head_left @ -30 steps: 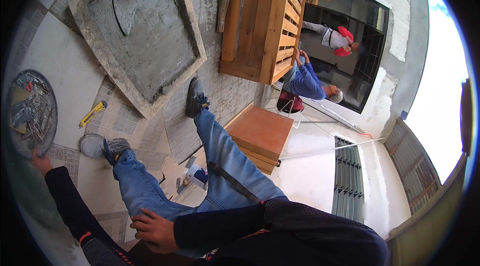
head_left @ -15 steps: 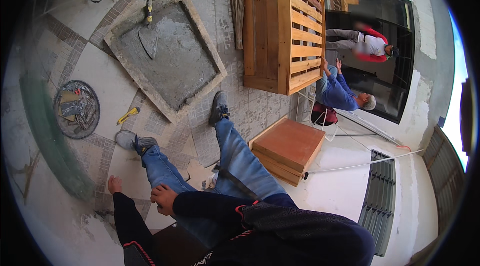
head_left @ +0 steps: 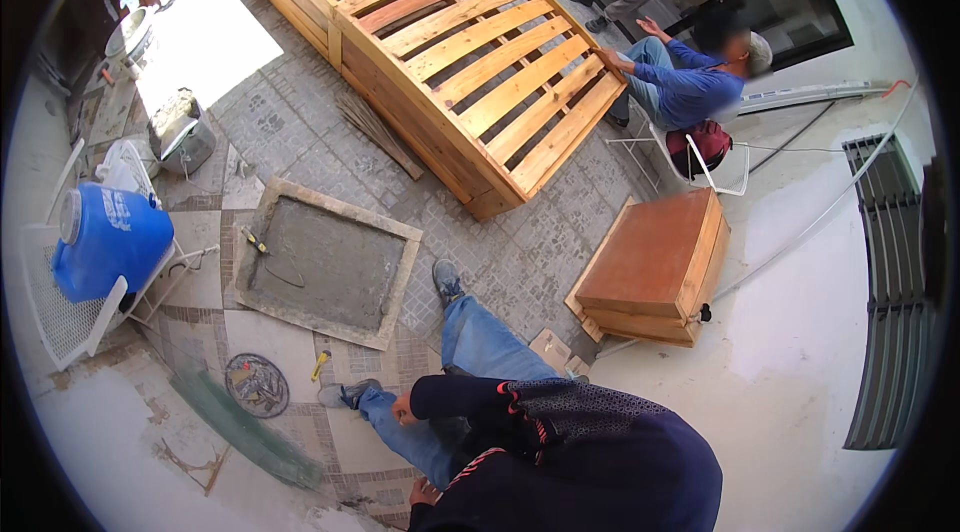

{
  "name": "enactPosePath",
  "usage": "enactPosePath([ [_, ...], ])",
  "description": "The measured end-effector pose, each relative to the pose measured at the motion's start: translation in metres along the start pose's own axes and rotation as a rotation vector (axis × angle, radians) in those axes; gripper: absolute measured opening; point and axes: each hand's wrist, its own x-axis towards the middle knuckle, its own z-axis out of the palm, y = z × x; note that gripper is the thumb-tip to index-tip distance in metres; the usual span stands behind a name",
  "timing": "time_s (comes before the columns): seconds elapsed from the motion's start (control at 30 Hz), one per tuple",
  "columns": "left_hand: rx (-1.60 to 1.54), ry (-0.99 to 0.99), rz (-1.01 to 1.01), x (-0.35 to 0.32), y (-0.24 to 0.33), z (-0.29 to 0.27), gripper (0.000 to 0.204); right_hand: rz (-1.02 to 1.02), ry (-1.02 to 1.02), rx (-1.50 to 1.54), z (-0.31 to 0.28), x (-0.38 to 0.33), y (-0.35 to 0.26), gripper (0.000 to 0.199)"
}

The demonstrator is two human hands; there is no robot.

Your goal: The person moves around a cluttered workspace, handling a metal bowl, wooden planks, and a white plastic chair. They place the bowl on a wooden crate, pick up and set down a plank, and later move the chair. Another person is present and works on a wooden pallet nearby.

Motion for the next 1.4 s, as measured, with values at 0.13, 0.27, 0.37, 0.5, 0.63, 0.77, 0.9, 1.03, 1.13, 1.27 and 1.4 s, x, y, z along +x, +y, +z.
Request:
enactPosePath([
  [0.13,0.420,0.177,0.064,0.015,0.037,0.095,0.058,0.203,0.654,0.242,-0.126,-0.097,0.094,0.020],
  [0.27,0.600,0.186,0.173,-0.005,0.089,0.193,0.054,0.356,1.010,0.364,-0.226,-0.238,0.195,0.023],
  [0.37,0.706,0.183,0.244,-0.033,0.125,0.252,0.052,0.401,1.169,0.428,-0.232,-0.330,0.257,0.024],
  [0.5,0.839,0.163,0.348,-0.070,0.172,0.317,0.049,0.397,1.269,0.695,-0.148,-0.371,0.365,0.024],
  [0.63,0.991,0.050,0.460,-0.079,0.198,0.364,0.048,0.828,1.084,0.082,-0.016,-0.310,0.459,0.016],
  [0.77,1.119,0.014,0.418,-0.070,0.190,0.362,0.053,0.846,0.858,0.075,0.121,-0.267,0.424,0.015],
  [0.9,1.334,0.038,0.344,-0.062,0.182,0.340,0.051,0.806,1.102,0.622,0.191,-0.280,0.317,0.014],
  [1.03,1.451,0.130,0.250,-0.055,0.191,0.338,0.047,0.834,1.153,0.737,0.216,-0.304,0.266,0.012],
  [1.13,1.507,0.196,0.214,-0.052,0.204,0.353,0.045,0.858,1.191,0.767,0.225,-0.318,0.263,0.011],
  [1.27,1.532,0.290,0.221,-0.045,0.218,0.393,0.041,0.790,1.430,1.050,0.226,-0.320,0.280,0.009],
  [1.4,1.539,0.330,0.269,-0.029,0.217,0.459,0.038,0.519,1.804,1.694,0.213,-0.306,0.320,0.007],
])
